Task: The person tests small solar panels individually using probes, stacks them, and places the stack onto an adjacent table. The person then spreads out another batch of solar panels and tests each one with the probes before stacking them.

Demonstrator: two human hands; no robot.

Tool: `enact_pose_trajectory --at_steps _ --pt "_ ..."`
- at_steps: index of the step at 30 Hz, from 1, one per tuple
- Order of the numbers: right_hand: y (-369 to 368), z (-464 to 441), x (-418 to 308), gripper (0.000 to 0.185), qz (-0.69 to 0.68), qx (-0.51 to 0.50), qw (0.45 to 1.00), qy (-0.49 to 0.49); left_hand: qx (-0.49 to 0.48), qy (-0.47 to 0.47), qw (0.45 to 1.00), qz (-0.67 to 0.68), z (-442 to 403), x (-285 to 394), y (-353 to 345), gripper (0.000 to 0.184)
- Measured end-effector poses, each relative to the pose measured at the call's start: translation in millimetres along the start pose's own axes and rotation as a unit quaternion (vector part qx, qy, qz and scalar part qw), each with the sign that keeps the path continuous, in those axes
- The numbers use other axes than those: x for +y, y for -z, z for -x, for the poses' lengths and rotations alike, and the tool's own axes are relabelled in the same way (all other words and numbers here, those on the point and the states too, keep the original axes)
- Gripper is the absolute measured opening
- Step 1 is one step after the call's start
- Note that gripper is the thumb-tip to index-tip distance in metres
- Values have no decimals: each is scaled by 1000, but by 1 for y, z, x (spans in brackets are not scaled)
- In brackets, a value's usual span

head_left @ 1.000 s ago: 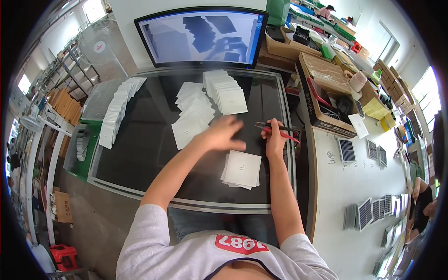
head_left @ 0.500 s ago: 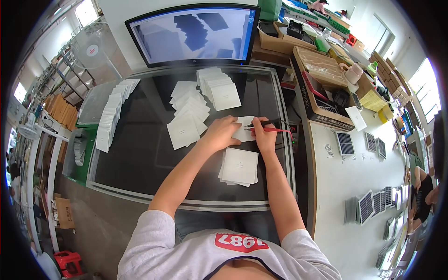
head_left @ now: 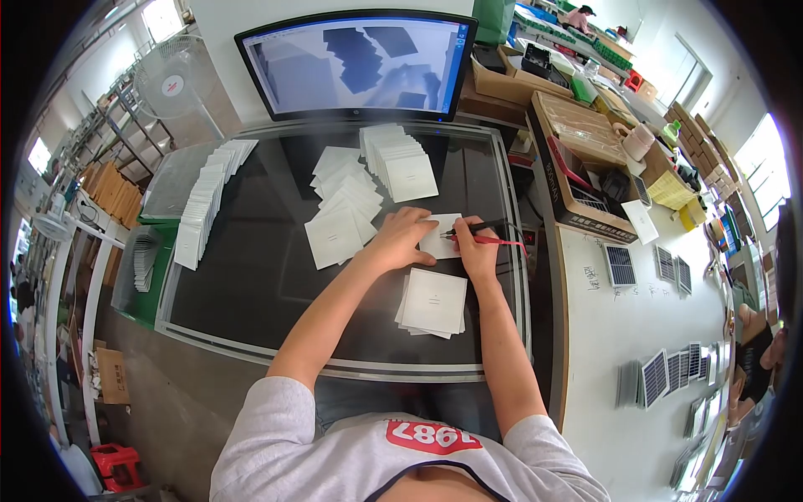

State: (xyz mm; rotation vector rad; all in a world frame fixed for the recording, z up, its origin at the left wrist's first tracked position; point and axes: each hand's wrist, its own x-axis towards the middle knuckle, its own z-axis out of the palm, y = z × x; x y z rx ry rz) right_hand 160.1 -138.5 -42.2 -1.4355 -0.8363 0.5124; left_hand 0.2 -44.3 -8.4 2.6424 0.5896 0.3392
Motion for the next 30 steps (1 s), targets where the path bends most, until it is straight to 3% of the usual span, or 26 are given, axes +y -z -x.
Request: enact_pose_trajectory --at_steps 3,6,9,13,17,20,22,26,27,30 --pt "-1 1 3 21 18 -7 999 39 -2 -4 1000 -8 0 1 2 69" --pt "10 -2 -3 23 -166 16 984 -63 31 -2 999 -24 3 3 9 69" --pt "20 -6 0 25 -251 56 964 -62 -6 58 998 -13 4 4 28 70" --pt "18 -7 1 26 -279 57 957 -56 -97 5 990 98 32 31 56 70" --pt "17 -7 3 27 -251 44 965 -56 -266 -27 963 23 47 53 55 82" --pt "16 -8 1 28 -235 39 970 -57 -178 -25 983 -48 25 21 31 86" --pt "18 -6 1 29 -223 34 973 -56 -61 44 995 -64 -2 -2 20 90" --pt "17 -7 6 29 -219 38 974 -48 81 98 967 -222 -46 -49 -5 87" --pt "17 -9 5 28 -219 45 974 -46 98 105 969 -203 -46 -43 -5 80" --pt "14 -7 0 27 -173 44 983 -45 -21 65 981 -180 -35 -15 11 71"
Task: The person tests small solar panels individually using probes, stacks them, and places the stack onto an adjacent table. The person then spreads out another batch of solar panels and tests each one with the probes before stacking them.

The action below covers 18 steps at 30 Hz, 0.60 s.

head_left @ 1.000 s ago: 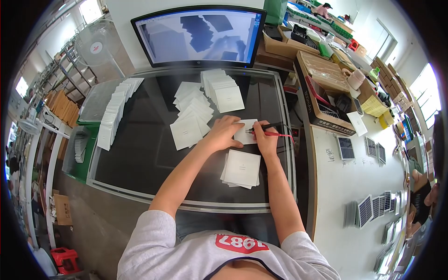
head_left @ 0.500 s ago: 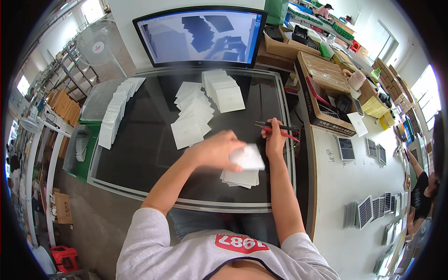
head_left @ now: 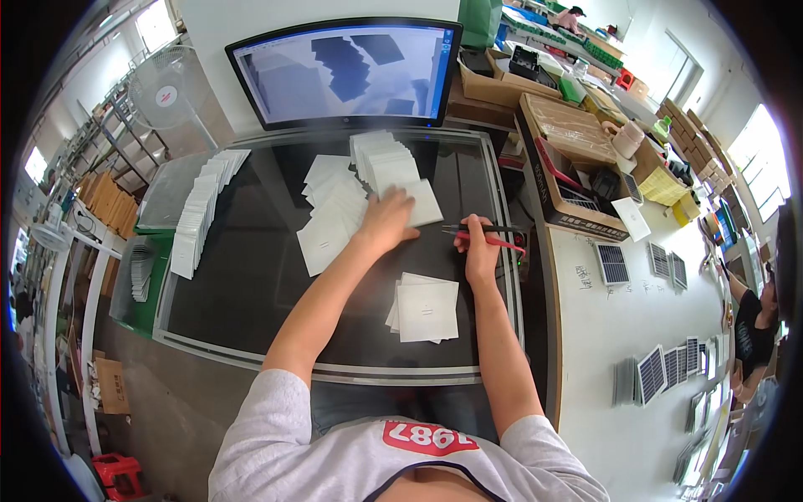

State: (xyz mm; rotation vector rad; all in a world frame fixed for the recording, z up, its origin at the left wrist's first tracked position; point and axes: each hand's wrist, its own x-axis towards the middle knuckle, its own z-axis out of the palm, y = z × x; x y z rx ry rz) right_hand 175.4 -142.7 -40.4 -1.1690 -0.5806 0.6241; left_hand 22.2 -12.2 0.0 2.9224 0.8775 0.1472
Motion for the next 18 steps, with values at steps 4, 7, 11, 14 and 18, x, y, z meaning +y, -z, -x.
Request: enact_pose_trajectory --at_steps 4,7,11,14,18 --pt "-7 6 2 24 75 -28 997 6 -28 -97 988 116 32 19 9 57" --pt "-9 6 3 23 118 -42 992 9 -24 -91 983 159 39 23 6 57" --pt "-8 9 -1 23 110 -43 993 -6 42 -96 984 146 38 15 -7 60" --pt "-8 6 -2 23 66 -24 998 -3 14 -62 982 176 29 13 4 68" --pt "-6 1 3 23 30 16 999 24 142 -14 984 107 25 7 6 68"
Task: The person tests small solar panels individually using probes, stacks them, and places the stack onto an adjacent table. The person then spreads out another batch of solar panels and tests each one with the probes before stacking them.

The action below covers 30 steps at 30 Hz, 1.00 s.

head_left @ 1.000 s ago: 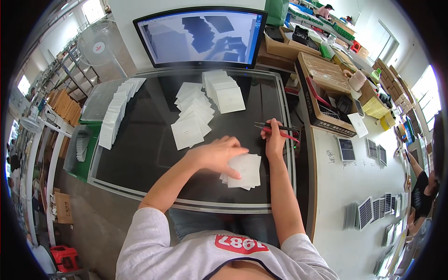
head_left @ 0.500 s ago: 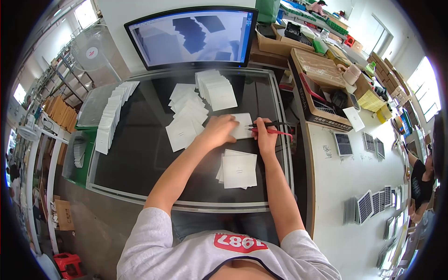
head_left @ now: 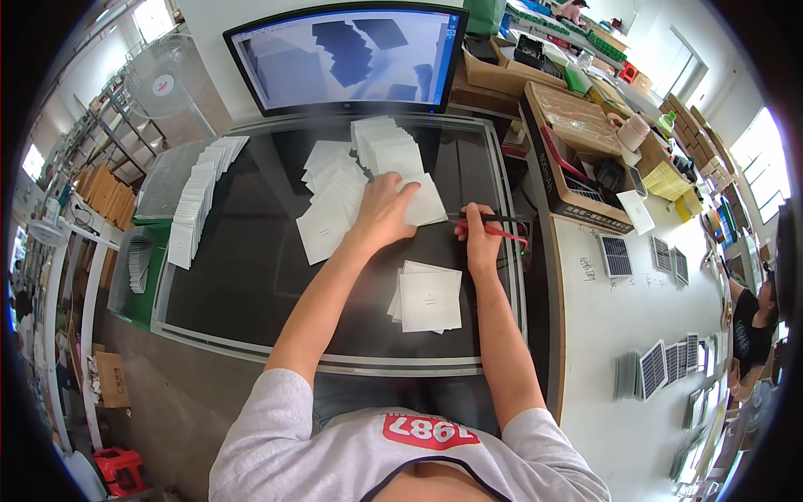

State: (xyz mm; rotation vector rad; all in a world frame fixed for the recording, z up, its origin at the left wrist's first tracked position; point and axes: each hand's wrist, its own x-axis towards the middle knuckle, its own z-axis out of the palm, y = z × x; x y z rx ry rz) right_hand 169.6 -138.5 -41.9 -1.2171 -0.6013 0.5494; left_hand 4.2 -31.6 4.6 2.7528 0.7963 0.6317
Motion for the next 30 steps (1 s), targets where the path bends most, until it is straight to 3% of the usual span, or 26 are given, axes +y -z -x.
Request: enact_pose_trajectory --at_steps 6,22,25,28,30 --pt "-3 10 -11 24 94 -91 991 -31 -143 -39 983 112 16 2 7 71" --pt "-11 13 -6 22 159 -111 981 29 -159 -41 980 109 15 2 6 68" --pt "-3 8 -9 22 60 -104 992 -35 -144 -41 986 76 15 3 17 69" --pt "8 1 -5 23 -84 -8 996 -34 -192 -20 975 113 20 9 48 71" --pt "9 0 -4 24 -122 -8 992 -40 -238 -52 960 138 34 18 57 74"
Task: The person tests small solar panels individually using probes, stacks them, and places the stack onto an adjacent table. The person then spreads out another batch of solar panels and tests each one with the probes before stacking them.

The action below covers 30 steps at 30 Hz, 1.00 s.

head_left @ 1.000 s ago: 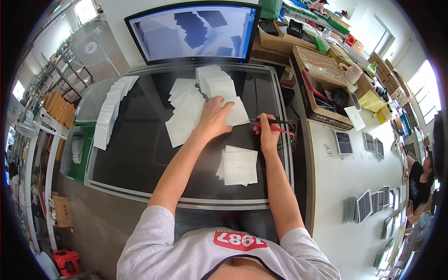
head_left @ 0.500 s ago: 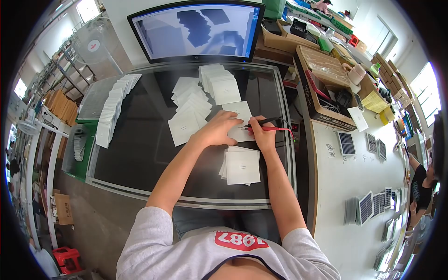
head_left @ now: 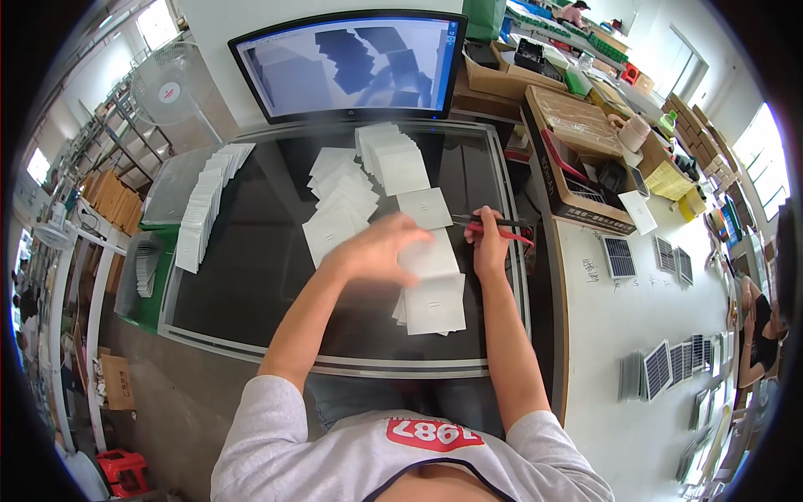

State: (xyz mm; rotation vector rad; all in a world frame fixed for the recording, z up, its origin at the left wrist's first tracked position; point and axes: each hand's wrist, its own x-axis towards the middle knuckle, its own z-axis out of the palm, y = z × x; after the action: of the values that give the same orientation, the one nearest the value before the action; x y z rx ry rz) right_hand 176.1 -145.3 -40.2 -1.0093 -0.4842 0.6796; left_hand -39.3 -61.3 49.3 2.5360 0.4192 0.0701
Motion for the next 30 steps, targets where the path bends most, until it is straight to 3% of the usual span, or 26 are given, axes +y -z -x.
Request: enact_pose_trajectory --at_steps 4,5,8,12,18,20,23,26,30 --pt "1 -1 3 25 39 -19 999 -2 -130 1 990 -47 20 37 -13 79" --pt "1 -1 3 25 55 -22 998 -1 -70 -54 993 -78 24 32 -28 89" --pt "1 0 4 25 51 -16 999 0 -26 -137 977 -160 20 44 -49 100" --pt "-1 2 1 25 54 -15 998 -2 -92 -84 980 -157 11 51 -51 105" --pt "-3 0 0 26 56 -8 998 7 -51 -76 994 -60 -13 11 -42 91" --pt "-1 -2 3 26 52 -3 999 13 -9 59 994 -88 -41 -6 -32 84" --pt "-5 2 4 25 95 2 995 33 180 79 955 -224 -61 -37 -48 75" --pt "-5 3 8 23 123 -18 992 28 108 50 986 -118 -56 -30 -39 68" --pt "-14 9 4 22 217 -51 974 39 95 23 987 -131 -49 -25 -44 64"
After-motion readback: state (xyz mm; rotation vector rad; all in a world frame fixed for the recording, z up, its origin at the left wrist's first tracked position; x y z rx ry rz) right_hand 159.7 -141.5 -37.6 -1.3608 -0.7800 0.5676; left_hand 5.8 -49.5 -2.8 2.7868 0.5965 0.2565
